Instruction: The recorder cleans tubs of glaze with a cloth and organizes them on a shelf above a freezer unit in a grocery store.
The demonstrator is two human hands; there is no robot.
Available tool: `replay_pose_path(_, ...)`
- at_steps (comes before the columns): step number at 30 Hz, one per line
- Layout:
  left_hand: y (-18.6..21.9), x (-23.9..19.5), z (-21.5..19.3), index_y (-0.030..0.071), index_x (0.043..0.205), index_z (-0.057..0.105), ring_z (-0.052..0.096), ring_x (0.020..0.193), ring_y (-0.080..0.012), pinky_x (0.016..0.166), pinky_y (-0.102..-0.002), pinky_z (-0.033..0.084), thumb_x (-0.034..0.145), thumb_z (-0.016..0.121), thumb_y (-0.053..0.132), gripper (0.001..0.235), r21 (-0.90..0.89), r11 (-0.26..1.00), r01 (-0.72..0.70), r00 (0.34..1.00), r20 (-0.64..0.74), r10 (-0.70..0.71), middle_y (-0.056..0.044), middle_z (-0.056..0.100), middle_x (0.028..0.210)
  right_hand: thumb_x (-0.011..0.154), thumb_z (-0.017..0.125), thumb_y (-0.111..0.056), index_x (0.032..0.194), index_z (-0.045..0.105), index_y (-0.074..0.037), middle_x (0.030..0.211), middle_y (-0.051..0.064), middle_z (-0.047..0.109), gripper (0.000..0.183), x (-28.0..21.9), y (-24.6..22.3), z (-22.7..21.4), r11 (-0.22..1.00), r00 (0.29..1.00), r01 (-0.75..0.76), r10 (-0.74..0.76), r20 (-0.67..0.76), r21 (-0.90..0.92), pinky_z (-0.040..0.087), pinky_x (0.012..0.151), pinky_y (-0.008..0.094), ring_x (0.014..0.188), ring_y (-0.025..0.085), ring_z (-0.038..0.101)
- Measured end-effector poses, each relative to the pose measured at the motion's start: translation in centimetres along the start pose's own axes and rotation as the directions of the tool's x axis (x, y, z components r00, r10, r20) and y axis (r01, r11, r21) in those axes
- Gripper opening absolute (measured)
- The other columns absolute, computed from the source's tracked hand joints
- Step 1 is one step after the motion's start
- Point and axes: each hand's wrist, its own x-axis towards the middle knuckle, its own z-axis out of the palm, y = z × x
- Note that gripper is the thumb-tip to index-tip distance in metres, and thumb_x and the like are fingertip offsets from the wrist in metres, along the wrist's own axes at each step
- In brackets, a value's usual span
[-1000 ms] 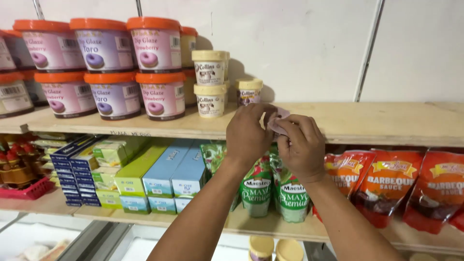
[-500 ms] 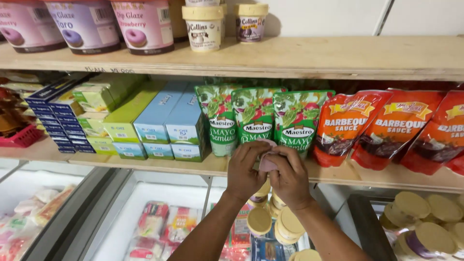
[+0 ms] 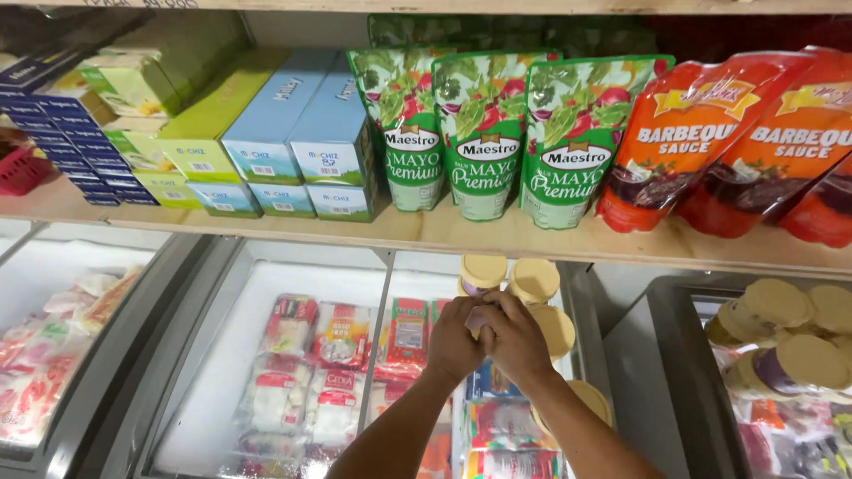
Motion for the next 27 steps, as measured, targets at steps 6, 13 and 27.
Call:
replay_pose_path(6,-3.5,-2.5,2.8,0.017,0.154,0.041,0.029,0.142,-0.0515,0.109,-0.058,0.037,0.087,0.067,0.037,0.074,0.309,0.922,0.232,0.926,0.22,-0.307,-0.031,0.028,0.154,0.08,0.068,0.005,0.093,0.073,-0.014,0.106,0.005,0.063,0.023,-2.6,0.9,2.0,0.997,0.995,-0.053,0.047,0.087,0.062,0.055,0.085,0.038,0.1,0.025,0.066)
replay_pose_path(13,-6.4,-4.4,4.9,0.041,0.154,0.037,0.019,0.15,-0.0481,0.115,-0.053,0.035,0.087,0.068,0.033,0.073,0.427,0.842,0.33,0.763,0.405,-0.504,-0.026,0.007,0.169,0.088,0.059,0.005,0.106,0.072,-0.008,0.117,0.01,0.064,0.026,-4.8,0.9,2.8,0.964,0.917,-0.261,0.23,0.325,0.056,0.053,0.096,0.036,0.111,0.026,0.064)
replay_pose_path(27,-8.6,-6.5,7.8,0.008,0.125,0.055,0.031,0.151,-0.0495,0.111,-0.049,0.046,0.084,0.07,0.004,0.044,0.166,0.954,0.25,0.942,0.186,-0.279,-0.027,0.019,0.167,0.096,0.051,-0.008,0.128,0.055,-0.002,0.169,0.023,0.013,0.033,-7.9,3.3,5.5,0.827,0.666,-0.491,0.558,0.495,-0.273,0.045,0.104,0.049,0.142,0.04,0.04)
